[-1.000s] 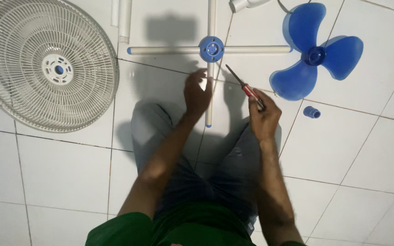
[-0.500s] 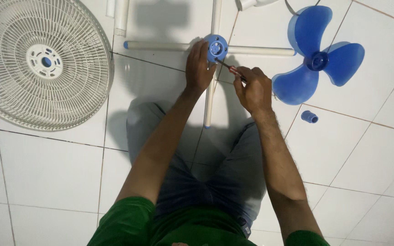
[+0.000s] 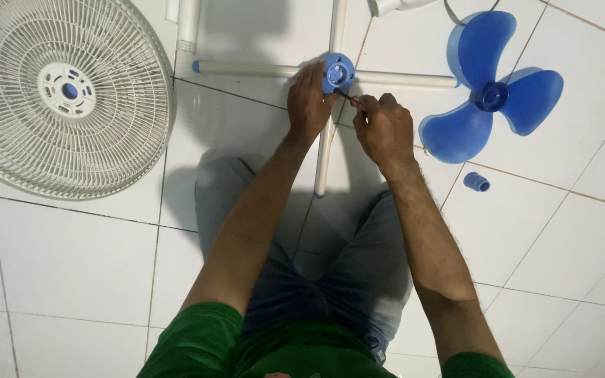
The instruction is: The person disassembles an electric fan on a tiled floor. They use a screwdriver to remove screws from the central hub, detach the hub, and separate the stand legs. The fan blade and cage remain nearby.
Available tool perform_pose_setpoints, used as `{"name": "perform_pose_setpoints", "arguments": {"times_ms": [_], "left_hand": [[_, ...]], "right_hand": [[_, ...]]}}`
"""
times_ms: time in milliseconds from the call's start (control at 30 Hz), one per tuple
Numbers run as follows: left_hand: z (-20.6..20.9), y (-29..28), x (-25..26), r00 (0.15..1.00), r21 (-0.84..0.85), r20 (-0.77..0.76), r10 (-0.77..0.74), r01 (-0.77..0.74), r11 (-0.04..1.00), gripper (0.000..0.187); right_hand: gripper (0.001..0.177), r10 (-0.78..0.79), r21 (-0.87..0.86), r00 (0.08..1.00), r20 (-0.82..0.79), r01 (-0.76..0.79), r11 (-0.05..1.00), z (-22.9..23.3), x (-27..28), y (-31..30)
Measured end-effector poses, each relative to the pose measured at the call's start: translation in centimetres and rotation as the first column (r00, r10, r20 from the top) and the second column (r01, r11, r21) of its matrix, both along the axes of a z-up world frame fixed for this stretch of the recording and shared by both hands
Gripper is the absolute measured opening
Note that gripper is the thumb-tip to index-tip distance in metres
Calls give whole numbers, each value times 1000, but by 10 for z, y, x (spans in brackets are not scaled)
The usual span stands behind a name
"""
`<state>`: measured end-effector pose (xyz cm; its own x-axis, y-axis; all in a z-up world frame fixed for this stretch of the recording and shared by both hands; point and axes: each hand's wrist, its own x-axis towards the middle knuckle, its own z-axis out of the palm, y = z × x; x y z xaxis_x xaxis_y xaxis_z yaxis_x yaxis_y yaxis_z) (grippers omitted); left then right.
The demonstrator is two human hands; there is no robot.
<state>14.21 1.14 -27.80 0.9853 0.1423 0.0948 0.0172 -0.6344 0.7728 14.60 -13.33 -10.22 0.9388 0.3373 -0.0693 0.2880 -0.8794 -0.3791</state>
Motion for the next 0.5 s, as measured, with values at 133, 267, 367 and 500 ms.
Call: {"name": "perform_pose_setpoints", "arguments": {"times_ms": [133, 267, 367, 500], "left_hand": [[9, 1, 2, 999, -6, 22, 28, -27, 1000, 76], [16, 3, 5, 999, -9, 2, 39, -39, 999, 73], [18, 2, 7, 999, -21, -15, 45, -46, 999, 72], [18, 4, 7, 999, -30, 2, 52, -52, 998, 68]], "right_hand": [[23, 44, -79, 999, 14, -42, 996, -5, 5, 5], [18, 66, -133, 998, -19, -68, 989, -7, 11, 9], [17, 88, -149, 996, -32, -91, 985, -7, 16, 9], [18, 149, -221, 987, -65, -160, 962, -8, 21, 18]]}}
